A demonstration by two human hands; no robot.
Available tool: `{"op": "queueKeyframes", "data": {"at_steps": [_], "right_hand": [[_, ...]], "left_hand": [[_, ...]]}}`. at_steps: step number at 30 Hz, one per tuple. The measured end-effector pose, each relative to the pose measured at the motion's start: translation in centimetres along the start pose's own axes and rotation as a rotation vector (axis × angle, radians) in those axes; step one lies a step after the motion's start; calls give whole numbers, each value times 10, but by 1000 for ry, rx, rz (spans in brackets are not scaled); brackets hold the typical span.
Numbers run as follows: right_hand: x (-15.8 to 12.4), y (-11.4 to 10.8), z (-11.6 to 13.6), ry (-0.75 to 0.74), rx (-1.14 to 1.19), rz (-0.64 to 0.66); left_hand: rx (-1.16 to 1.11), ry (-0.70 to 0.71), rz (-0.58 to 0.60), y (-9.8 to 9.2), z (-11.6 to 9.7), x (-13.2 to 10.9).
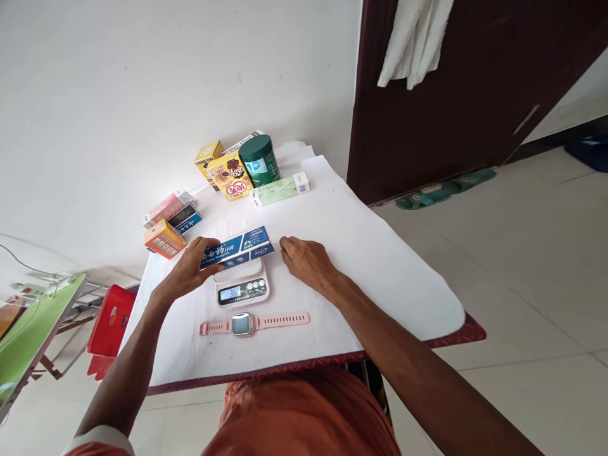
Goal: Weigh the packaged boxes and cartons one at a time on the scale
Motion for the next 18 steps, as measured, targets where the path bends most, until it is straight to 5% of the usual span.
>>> {"op": "queueKeyframes", "data": {"at_steps": [9,18], "right_hand": [[0,10,-5,-23,26,-68],[-1,13,-6,-44,54,-109]], "left_hand": [[2,-7,-73,2,-15,0],[119,-65,10,15,-21,11]]}}
Point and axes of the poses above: each hand's wrist, its own x-axis towards the middle knuckle, its own y-axis out of the palm, z = x × y, the point moved 3 cm from there along x, towards the middle knuckle, and after that the axes turned 10 degrees about -x, right-handed, at the moved point
